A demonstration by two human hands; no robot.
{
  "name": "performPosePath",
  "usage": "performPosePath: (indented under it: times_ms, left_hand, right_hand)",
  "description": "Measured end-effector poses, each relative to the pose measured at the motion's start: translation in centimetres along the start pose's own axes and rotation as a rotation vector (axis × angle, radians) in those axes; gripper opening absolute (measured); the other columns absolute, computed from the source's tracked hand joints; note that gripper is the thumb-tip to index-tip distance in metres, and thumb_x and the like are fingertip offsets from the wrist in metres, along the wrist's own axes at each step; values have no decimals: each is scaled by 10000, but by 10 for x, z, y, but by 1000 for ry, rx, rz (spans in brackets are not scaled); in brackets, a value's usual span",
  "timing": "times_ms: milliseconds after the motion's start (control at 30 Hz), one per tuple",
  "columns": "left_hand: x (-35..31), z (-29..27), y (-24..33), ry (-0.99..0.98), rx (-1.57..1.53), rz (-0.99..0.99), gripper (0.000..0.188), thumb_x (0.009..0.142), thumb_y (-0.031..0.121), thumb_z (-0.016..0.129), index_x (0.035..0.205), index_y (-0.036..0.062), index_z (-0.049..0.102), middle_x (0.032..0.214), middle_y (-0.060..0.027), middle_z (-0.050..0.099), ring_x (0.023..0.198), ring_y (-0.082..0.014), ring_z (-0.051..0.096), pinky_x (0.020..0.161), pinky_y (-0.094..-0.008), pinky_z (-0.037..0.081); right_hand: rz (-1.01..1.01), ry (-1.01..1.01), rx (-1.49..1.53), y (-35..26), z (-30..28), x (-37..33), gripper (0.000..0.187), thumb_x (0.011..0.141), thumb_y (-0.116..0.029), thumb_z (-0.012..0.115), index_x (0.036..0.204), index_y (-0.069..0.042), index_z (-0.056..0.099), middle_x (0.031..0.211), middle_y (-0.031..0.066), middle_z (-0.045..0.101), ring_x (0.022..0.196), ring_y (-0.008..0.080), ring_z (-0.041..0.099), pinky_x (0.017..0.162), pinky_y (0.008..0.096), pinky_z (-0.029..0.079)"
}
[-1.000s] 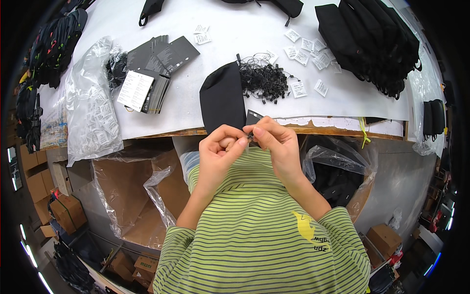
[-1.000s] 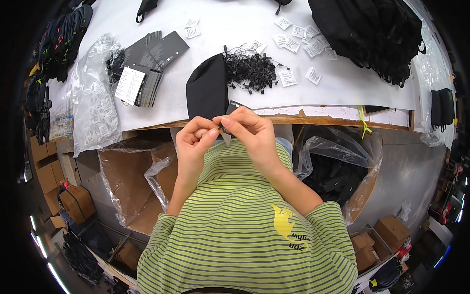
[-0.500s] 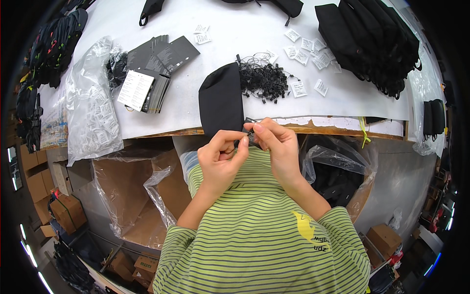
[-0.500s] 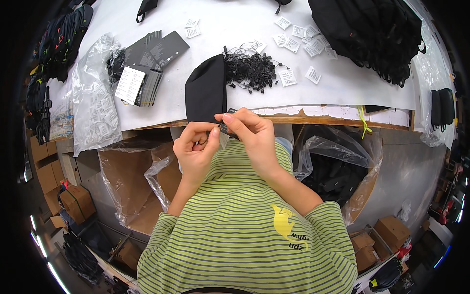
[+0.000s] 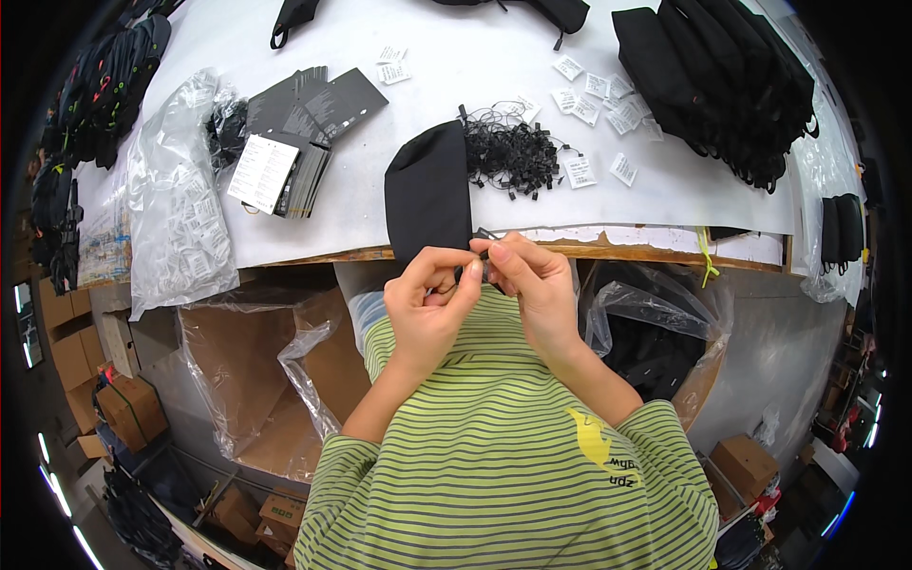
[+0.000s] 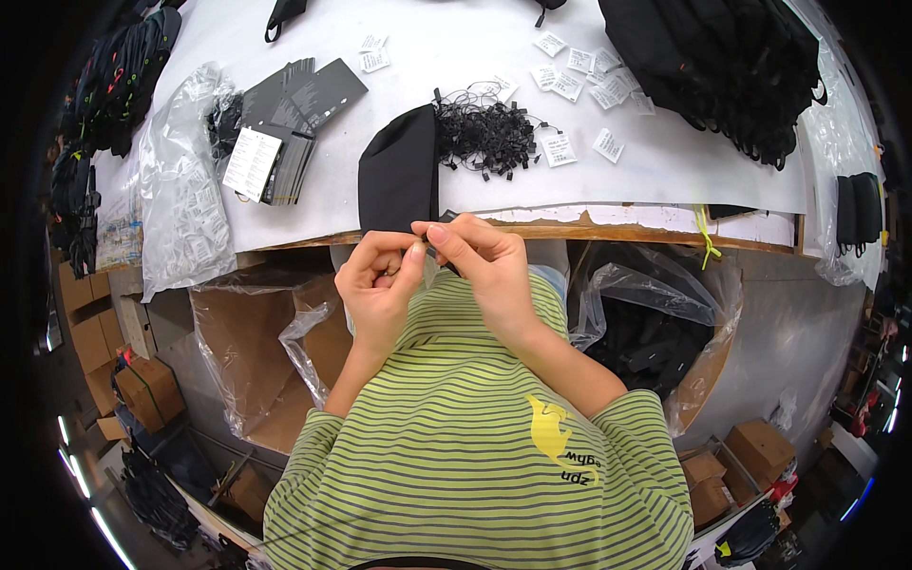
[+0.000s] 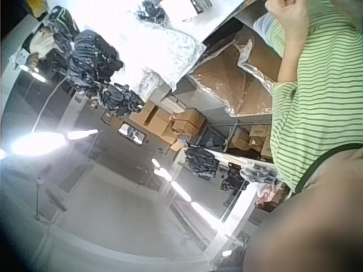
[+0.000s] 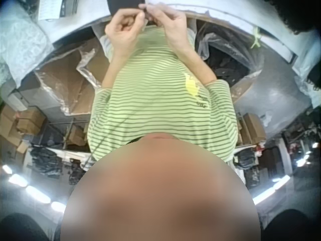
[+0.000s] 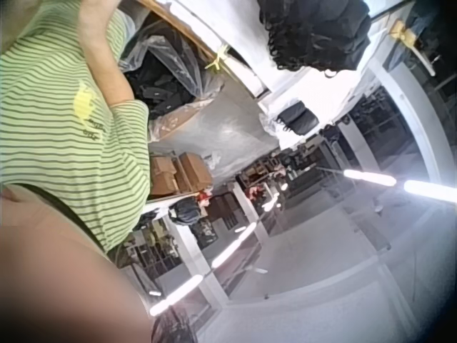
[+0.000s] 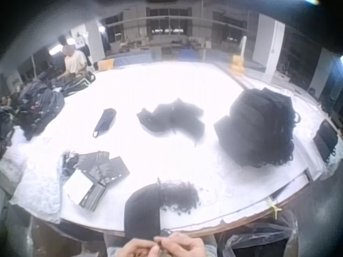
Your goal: Packing pouches with instructional cards, silica gel packets, and small components at a workbench.
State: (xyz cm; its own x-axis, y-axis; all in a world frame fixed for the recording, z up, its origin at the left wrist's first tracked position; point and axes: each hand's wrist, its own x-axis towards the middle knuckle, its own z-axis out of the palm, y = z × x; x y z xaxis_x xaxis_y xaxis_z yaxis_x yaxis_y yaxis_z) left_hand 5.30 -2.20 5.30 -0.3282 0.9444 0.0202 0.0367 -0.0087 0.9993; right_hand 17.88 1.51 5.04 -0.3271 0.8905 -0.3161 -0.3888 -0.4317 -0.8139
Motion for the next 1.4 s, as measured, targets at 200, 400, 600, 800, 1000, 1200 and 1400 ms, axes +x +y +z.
performPosePath:
  times_ms: [200,400,600,800,1000,1200,1400]
  left_hand:
    - [-1,2,3,40,56,50,51,822,3,673,822,-3,622,508,89,339,471,14,242,436,-196,164]
    - [0,-3,3,36,85,59,54,802,-3,685,809,1,632,515,80,373,465,11,264,429,-189,182]
    - [5,-11,9,-392,140,164,73,733,20,717,781,32,664,559,8,503,458,-61,362,431,-225,266]
    - [3,-11,10,-675,91,20,25,802,22,660,823,19,647,736,-39,605,567,-89,502,519,-222,394]
    - [40,-35,-7,-266,778,553,335,764,7,654,1087,70,593,1141,-62,577,1095,-269,480,937,-391,347]
    - [39,-51,-13,-219,1001,723,359,659,59,735,997,116,629,1066,13,606,1067,-228,491,944,-381,310]
    - [35,-52,-16,-326,860,706,358,602,33,711,946,87,628,946,-5,627,943,-215,545,874,-362,378]
  right_hand:
    - [-49,-27,-43,2,1,-2,180,871,-126,663,1005,-16,714,735,-40,528,667,31,452,589,188,353]
    - [-74,-76,-100,3,-8,7,182,890,-136,638,1009,-21,713,713,-47,512,660,24,442,578,189,350]
    - [1,55,-382,14,-43,47,217,905,-186,615,1011,-2,661,729,-25,573,606,16,462,550,158,357]
    - [2,-160,-464,56,-53,80,193,852,-170,648,922,9,625,750,23,624,585,49,515,515,228,404]
    - [-221,-243,-1030,-18,-23,52,159,802,-148,681,861,-25,600,659,21,576,524,95,462,499,249,378]
    - [-371,-279,-1178,-50,-13,33,113,804,-133,674,857,-47,624,671,39,558,512,141,457,496,261,375]
    - [-416,-252,-1178,-58,-10,24,106,802,-115,684,859,-38,639,673,29,540,499,117,435,474,245,351]
